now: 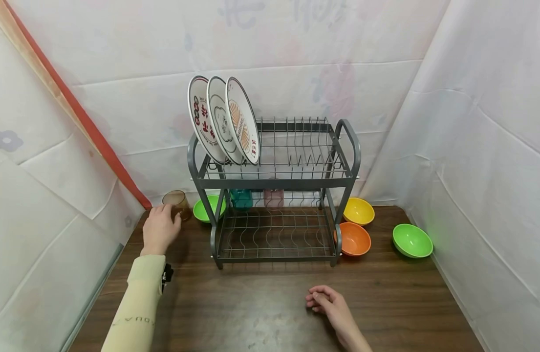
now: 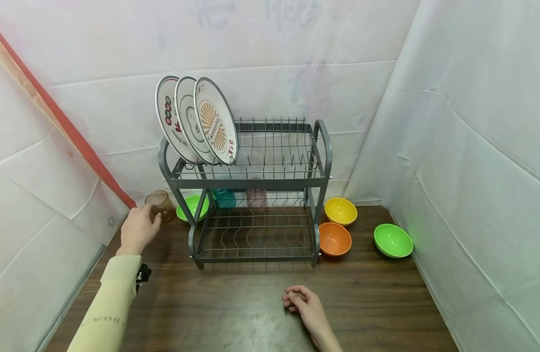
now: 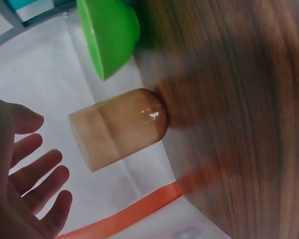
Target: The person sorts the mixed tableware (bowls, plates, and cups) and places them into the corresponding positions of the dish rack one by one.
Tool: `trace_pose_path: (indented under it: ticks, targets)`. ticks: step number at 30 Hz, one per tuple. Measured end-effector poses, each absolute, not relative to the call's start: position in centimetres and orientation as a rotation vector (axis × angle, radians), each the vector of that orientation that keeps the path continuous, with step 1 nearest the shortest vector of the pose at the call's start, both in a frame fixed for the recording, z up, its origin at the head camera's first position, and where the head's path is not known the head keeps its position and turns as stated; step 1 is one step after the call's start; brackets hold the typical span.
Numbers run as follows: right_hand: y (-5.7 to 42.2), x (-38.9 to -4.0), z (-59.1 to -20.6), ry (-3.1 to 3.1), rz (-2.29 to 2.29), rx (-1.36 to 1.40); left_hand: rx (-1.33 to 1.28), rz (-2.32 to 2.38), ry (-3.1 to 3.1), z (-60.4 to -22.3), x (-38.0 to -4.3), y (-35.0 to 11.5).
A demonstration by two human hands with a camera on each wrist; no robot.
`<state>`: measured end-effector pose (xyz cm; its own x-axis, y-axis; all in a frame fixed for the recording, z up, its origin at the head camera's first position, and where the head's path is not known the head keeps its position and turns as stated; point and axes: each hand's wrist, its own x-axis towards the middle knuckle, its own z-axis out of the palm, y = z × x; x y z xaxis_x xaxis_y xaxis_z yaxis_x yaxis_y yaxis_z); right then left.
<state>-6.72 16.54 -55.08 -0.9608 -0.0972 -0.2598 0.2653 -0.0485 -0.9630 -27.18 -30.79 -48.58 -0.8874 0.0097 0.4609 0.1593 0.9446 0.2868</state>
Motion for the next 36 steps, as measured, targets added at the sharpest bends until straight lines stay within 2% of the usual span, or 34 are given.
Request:
trace_pose_path:
  ticks: [14,22,36]
  targets:
    - [18.8,-7.3,-54.6,2.054,-2.107,0.379,-0.164,-0.294,-2.861,-48.7,-30.5,-31.1]
    - [19.6,-7.6,-54.3,2.071,-2.091,0.503,-0.145,-0.301,-2.852,-48.7,-30.5,-31.0]
    - [19.6,-7.5,-54.5,2.057,-2.05,0.474,-0.182,-0.385,-2.654,-49.6,-30.3,-31.2]
